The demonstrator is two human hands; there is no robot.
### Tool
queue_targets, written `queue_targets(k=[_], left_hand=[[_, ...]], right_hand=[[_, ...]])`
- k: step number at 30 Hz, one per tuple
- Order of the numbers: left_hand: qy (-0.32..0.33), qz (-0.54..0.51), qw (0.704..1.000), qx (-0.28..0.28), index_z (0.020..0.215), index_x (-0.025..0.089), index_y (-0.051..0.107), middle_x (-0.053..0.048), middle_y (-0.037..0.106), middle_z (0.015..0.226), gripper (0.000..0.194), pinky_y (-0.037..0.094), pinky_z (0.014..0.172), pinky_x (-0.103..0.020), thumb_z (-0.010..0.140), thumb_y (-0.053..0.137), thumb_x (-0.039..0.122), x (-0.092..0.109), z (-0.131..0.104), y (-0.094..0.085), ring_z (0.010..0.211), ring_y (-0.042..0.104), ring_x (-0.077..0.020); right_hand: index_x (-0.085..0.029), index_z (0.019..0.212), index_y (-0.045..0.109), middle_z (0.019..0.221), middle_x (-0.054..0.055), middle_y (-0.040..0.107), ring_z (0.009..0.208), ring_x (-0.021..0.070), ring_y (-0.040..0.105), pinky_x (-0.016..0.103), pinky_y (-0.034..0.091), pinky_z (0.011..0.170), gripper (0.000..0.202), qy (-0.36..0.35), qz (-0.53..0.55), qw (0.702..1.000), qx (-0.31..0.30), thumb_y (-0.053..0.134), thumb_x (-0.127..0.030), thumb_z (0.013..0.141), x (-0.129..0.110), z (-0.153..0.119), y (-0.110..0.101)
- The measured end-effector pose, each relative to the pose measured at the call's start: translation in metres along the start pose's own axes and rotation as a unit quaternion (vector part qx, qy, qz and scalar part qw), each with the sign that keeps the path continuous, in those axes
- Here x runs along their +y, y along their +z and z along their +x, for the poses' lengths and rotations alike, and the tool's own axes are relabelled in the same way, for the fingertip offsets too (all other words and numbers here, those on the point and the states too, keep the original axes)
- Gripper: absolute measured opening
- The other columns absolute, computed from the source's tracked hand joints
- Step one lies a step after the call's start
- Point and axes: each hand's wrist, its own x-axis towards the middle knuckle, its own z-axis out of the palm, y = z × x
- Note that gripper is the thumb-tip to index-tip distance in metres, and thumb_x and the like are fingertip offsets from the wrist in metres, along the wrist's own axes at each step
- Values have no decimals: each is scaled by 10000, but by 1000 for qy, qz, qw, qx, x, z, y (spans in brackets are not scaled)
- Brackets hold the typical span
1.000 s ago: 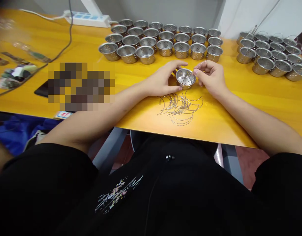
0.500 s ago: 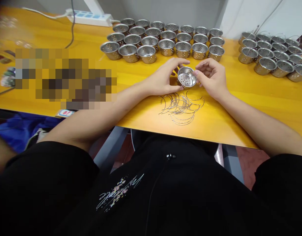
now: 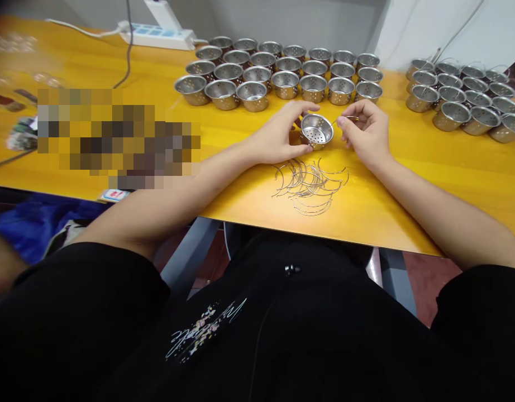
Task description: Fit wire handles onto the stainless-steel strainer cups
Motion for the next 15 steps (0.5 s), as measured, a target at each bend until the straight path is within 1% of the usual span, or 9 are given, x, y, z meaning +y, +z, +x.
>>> queue_targets(k=[4, 6, 9, 12, 15], left_hand=[[-11, -2, 1000, 2, 1842, 225, 644, -269, 672, 1900, 1133, 543, 1507, -740, 929, 1027, 776, 4, -1, -1, 1745, 661, -555], [-25, -3, 1000, 0, 1832, 231, 664, -265, 678, 1904, 1124, 549, 1505, -754, 915, 1038, 763, 7, -1, -2, 1745, 664, -558], [-36, -10, 999, -1, 1816, 236, 684, -264, 682, 1907, 1124, 537, 1512, -789, 899, 1038, 783, 10, -2, -3, 1751, 659, -575], [-38, -16, 999, -8, 1816, 250, 694, -254, 683, 1911, 1110, 542, 1511, -797, 901, 1030, 783, 8, -2, -2, 1743, 671, -574], [-41, -11, 999, -11, 1821, 246, 698, -251, 693, 1902, 1093, 538, 1516, -796, 910, 1024, 755, 6, -3, -1, 1737, 679, -570]], right_hand=[[-413, 1018, 693, 884, 33, 824, 796, 308, 698, 616, 618, 694, 810, 18, 26, 999, -6, 1053, -1099, 782, -5, -2, 1], [-428, 993, 704, 897, 30, 848, 807, 311, 690, 638, 606, 713, 808, 19, 42, 999, -7, 1058, -1115, 757, -8, -4, 2], [-441, 978, 717, 860, 28, 845, 859, 337, 708, 656, 607, 740, 831, 32, 58, 998, -17, 1050, -1153, 708, -12, -4, 3], [-446, 983, 731, 828, 20, 836, 889, 337, 725, 636, 604, 742, 835, 54, 71, 995, -33, 1046, -1163, 692, -11, -2, 1], [-427, 1000, 734, 882, 17, 863, 890, 322, 753, 597, 613, 720, 818, 61, 81, 994, -46, 1059, -1126, 726, -5, 1, -2]])
